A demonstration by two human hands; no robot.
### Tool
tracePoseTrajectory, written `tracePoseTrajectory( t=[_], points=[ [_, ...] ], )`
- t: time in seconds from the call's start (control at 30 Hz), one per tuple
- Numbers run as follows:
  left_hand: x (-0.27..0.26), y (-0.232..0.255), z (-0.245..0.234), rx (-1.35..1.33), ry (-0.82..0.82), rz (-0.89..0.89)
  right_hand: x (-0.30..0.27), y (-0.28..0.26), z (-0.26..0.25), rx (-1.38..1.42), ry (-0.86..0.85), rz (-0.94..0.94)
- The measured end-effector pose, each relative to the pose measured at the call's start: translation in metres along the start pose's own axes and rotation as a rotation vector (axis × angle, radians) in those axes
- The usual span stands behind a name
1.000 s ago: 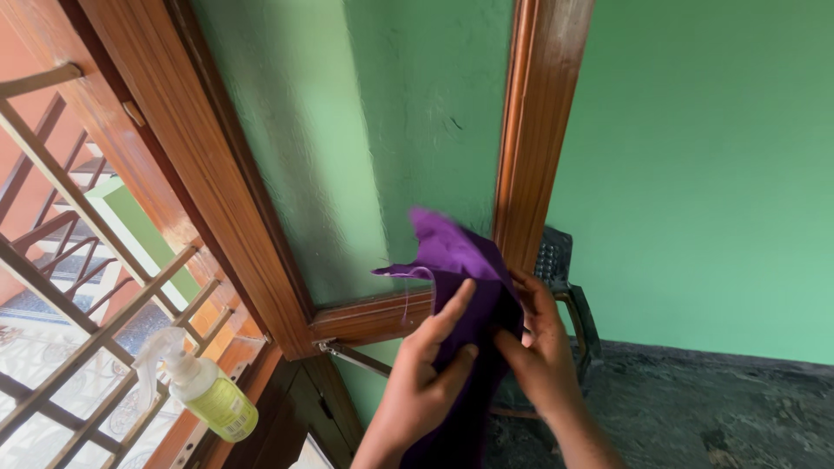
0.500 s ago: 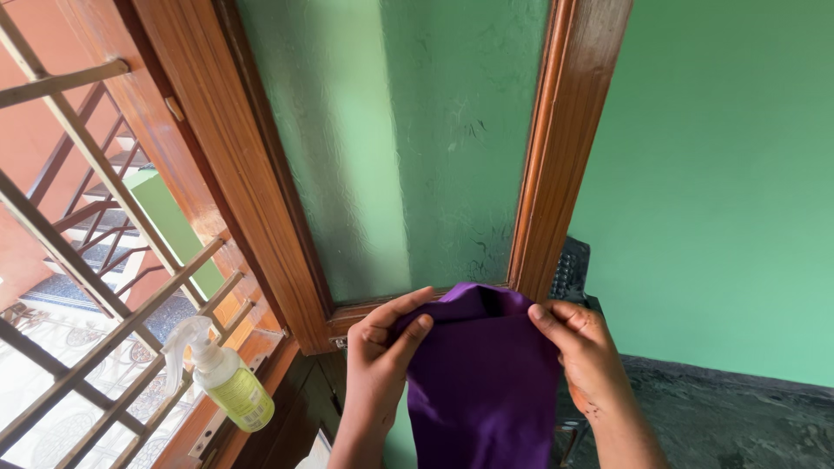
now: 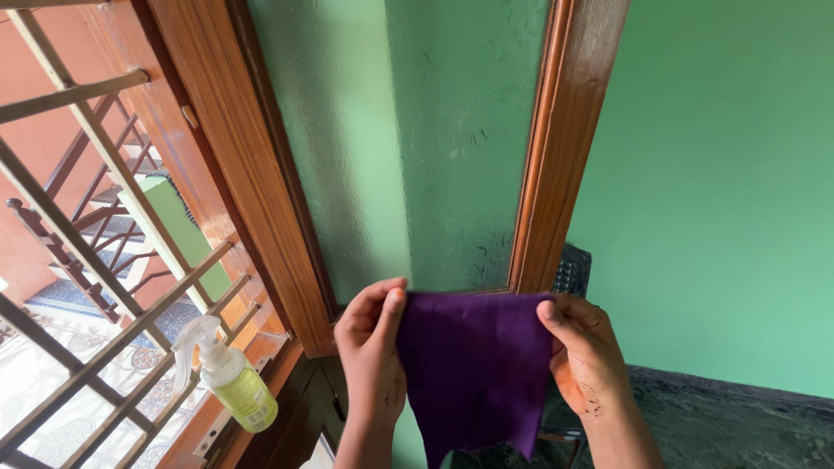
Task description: The person cleans a glass window pane by wiping the surface with a cloth, spraying liquid from a bottle onto the glass and frame, and wiping the edges and corners with the cloth.
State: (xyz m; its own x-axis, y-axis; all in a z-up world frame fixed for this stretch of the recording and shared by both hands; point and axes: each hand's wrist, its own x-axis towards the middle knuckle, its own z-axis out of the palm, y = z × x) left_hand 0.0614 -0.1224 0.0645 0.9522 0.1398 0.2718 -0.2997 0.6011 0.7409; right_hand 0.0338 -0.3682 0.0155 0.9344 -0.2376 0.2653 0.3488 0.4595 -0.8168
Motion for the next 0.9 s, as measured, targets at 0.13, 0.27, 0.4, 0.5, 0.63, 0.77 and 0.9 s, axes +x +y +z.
tracePoseTrajectory(
  t=[0.13, 0.27, 0.4, 0.5, 0.63, 0.77, 0.9],
  points=[
    [-0.001, 0.020, 0.012, 0.090, -0.277, -0.195, -0.003, -0.027, 0.033, -0.074, 0.027, 0.217],
    [0.000, 0.027, 0.018, 0.240, -0.435, -0.103, 0.013, -0.034, 0.035, -0.085, 0.092, 0.298],
    [0.003, 0.016, 0.003, 0.163, -0.696, 0.319, 0.026, -0.016, -0.020, -0.179, -0.410, -0.147],
    [0.016, 0.005, -0.014, 0.150, -0.828, 0.490, 0.037, -0.001, -0.044, 0.083, -0.663, -0.263],
    [0.035, 0.009, -0.021, 0.714, -0.825, 0.911, 0.047, -0.008, -0.041, -0.161, -0.589, -0.405],
    [0.021, 0.019, -0.010, 0.662, -0.689, 0.765, 0.036, -0.026, -0.012, -0.316, -0.568, -0.455],
    [0.024, 0.022, -0.003, 0.488, -0.684, 0.643, 0.023, -0.047, 0.012, -0.019, -0.710, -0.192]
  ],
)
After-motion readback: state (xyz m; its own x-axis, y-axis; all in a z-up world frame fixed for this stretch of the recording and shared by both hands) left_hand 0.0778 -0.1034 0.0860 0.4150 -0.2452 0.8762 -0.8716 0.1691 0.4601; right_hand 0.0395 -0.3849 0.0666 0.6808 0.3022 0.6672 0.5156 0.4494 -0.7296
